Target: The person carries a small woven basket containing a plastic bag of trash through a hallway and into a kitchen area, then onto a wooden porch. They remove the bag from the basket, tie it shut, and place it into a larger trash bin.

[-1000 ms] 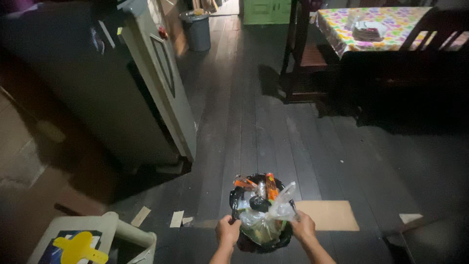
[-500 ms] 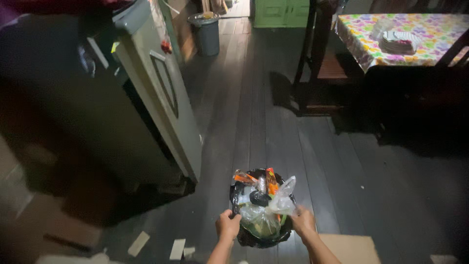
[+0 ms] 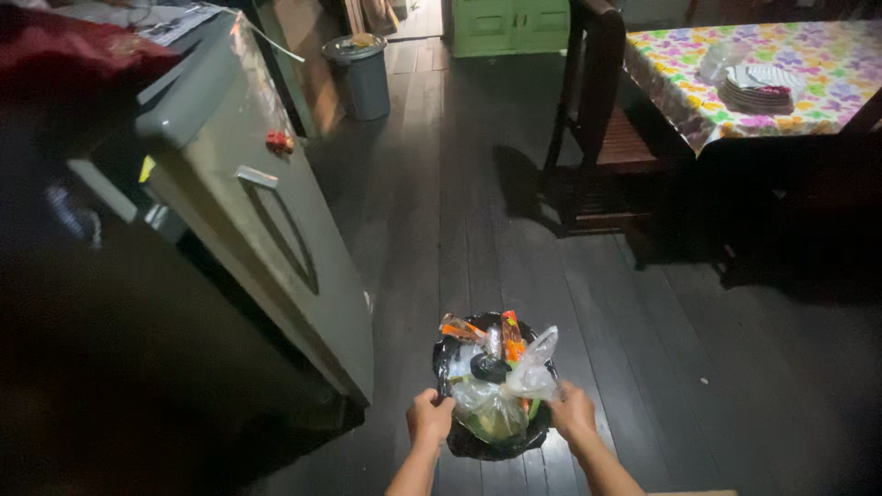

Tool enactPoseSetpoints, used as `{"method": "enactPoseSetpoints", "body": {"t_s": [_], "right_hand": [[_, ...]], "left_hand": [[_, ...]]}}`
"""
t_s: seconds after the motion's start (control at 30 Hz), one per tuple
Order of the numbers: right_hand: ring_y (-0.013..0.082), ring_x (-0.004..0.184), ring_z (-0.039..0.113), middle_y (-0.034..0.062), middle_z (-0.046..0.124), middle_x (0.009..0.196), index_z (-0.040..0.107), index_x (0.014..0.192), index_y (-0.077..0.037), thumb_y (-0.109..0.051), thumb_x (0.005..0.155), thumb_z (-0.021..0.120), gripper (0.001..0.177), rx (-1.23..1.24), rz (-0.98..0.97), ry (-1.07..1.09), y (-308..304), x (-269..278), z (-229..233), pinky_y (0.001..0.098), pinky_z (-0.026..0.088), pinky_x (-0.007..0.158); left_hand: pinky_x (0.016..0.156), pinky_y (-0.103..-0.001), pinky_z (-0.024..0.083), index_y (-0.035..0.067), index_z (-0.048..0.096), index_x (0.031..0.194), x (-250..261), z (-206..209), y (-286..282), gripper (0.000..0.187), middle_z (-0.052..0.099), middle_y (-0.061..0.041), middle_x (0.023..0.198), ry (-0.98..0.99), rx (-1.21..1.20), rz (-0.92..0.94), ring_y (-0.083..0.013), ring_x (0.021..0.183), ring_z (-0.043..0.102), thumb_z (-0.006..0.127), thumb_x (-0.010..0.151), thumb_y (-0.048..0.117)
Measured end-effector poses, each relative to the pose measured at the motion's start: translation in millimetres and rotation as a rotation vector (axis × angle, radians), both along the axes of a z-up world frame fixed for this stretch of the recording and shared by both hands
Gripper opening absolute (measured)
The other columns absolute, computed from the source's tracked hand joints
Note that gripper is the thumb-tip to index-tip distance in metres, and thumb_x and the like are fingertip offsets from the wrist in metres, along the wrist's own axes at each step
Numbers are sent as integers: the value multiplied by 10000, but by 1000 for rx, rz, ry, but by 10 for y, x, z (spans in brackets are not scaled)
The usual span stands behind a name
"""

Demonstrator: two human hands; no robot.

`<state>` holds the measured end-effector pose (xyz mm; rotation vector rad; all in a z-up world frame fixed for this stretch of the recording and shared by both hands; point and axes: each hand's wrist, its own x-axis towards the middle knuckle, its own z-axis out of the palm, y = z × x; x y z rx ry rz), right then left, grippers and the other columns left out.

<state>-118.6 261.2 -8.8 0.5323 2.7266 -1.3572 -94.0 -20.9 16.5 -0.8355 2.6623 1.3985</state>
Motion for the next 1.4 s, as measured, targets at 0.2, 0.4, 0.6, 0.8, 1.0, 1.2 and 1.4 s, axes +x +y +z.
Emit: {"method": "enactPoseSetpoints", "body": {"t_s": [0.2, 0.4, 0.6, 0.8, 1.0, 1.2, 1.4], "right_hand": [[274, 877, 778, 134, 764, 1036, 660, 1293, -121, -138, 818, 755, 486, -113, -32, 7, -111, -802, 139, 393, 619, 751], [266, 908, 776, 173, 800, 988, 730, 1238, -120, -169, 839, 746, 402, -83, -17, -1, -71, -1952, -121, 392, 577, 818], [268, 918, 795, 161, 811, 998, 752, 1185, -102, -170, 799, 732, 392, -115, 20, 21, -11, -3190, -399, 404, 602, 812], [314, 953, 773, 170, 789, 1039, 741, 1174, -106, -202, 798, 774, 389, 90, 59, -26, -80, -4235, -441, 405, 585, 843], [316, 933, 777, 171, 787, 1024, 743, 1180, -110, -169, 775, 752, 409, -12, 20, 62, -301, -5190, -471, 423, 591, 809], [300, 894, 772, 172, 797, 967, 772, 1098, -95, -219, 781, 772, 341, 38, 3, -9, -638, -6285, -465, 412, 585, 809], [296, 838, 796, 168, 804, 917, 755, 1091, -88, -206, 771, 747, 341, -66, -39, 23, -974, -7337, -433, 418, 606, 772]], "left_hand": [[797, -419, 558, 69, 734, 877, -871, -29, -31, 268, 783, -90, 883, -92, -4, 17, -291, 864, 753, 751, 757, 308], [766, -439, 562, 71, 724, 835, -1964, -360, -61, 292, 767, -117, 817, -51, -21, 35, -328, 807, 742, 756, 744, 347], [729, -426, 547, 79, 726, 798, -3117, -592, -63, 240, 763, -99, 788, -6, 9, 56, -309, 763, 726, 762, 719, 303], [693, -414, 540, 55, 716, 799, -4041, -505, -161, 238, 753, -106, 765, 68, 53, 80, -280, 722, 719, 777, 732, 274], [679, -413, 513, 72, 720, 833, -4993, -503, -343, 198, 723, -125, 750, 14, 80, 88, -262, 700, 690, 781, 764, 247], [634, -406, 510, -31, 678, 779, -6175, -651, -694, 209, 698, -167, 711, 152, 249, 50, -205, 632, 646, 756, 778, 163], [667, -400, 519, 28, 705, 805, -7305, -424, -1050, 183, 733, -148, 726, 51, 177, 16, -254, 677, 699, 758, 761, 197]]}}
